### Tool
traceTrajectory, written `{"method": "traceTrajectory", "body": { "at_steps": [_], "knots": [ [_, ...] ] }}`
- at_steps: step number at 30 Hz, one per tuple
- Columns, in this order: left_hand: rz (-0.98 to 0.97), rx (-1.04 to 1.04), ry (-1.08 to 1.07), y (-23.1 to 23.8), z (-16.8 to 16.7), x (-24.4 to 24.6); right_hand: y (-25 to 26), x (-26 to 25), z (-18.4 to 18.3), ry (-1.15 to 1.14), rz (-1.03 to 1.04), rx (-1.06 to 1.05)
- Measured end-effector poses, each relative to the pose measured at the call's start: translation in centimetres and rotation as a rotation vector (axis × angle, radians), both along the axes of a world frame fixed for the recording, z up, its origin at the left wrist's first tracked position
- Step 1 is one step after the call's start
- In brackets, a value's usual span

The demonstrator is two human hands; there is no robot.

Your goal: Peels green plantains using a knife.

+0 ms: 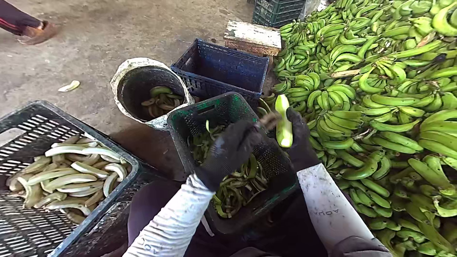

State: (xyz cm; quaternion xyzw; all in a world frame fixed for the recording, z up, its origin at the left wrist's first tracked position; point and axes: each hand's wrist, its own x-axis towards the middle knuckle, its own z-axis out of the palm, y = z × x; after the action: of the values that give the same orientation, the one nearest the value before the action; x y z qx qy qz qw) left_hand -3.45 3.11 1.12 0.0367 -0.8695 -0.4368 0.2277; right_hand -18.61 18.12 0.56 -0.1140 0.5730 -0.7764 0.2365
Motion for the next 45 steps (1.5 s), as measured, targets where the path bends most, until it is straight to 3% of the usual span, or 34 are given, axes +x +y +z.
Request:
{"method": "traceTrajectory", "body": {
  "at_steps": [3,7,10,13,17,20,23,25,28,30,32,35,38,40,43,45],
  "knots": [
    [-0.072,-0.023,-0.016,2.7,-1.1,0.1,0.2,-0.5,-0.8,0.146,0.0,-0.034],
    [0.081,-0.157,-0.068,0.1,-2.6,-1.3,-0.6,0.7,-2.5,-0.09,0.297,-0.275],
    [0.326,-0.188,-0.091,-2.7,-1.8,-1.4,-0.4,2.0,-3.1,-0.198,0.495,-0.053],
    [0.38,-0.082,-0.014,-3.9,-0.8,-0.9,-0.6,2.3,-2.1,-0.14,0.39,0.06],
    [0.071,0.036,0.062,0.5,-0.6,0.9,-1.3,0.4,-1.5,0.172,-0.047,-0.004],
    [-0.024,0.008,0.052,3.1,-1.4,1.2,-1.3,-0.9,-1.8,0.266,-0.119,-0.137],
    [0.036,-0.091,0.004,1.2,-2.4,0.0,-0.9,0.3,-2.5,0.135,0.167,-0.282],
    [0.176,-0.096,-0.013,-1.5,-3.0,-1.0,-0.4,1.6,-2.9,0.142,0.405,-0.166],
    [0.346,-0.031,-0.037,-4.2,-1.8,-0.5,-0.6,2.0,-2.8,-0.148,0.659,-0.154],
    [0.32,0.002,-0.007,-3.7,-1.1,-0.1,-0.9,1.7,-2.2,-0.155,0.525,-0.095],
    [0.21,0.059,0.045,-1.4,-1.1,0.1,-1.6,1.6,-1.0,-0.079,0.204,-0.046],
    [0.084,0.154,0.089,3.3,-1.8,0.3,-2.6,0.9,-0.4,0.114,-0.202,-0.171],
    [0.111,0.186,0.073,6.1,-2.3,0.1,-3.1,-0.5,-0.7,0.076,-0.395,-0.267],
    [0.139,0.163,0.046,6.3,-2.5,-0.2,-3.1,-0.4,-0.8,0.081,-0.417,-0.245],
    [0.125,0.107,0.035,4.1,-2.7,-0.8,-3.4,0.6,-0.6,0.057,-0.23,-0.283],
    [0.126,0.057,0.057,2.6,-2.8,-1.1,-3.5,1.7,0.4,0.024,-0.122,-0.196]
  ]
}}
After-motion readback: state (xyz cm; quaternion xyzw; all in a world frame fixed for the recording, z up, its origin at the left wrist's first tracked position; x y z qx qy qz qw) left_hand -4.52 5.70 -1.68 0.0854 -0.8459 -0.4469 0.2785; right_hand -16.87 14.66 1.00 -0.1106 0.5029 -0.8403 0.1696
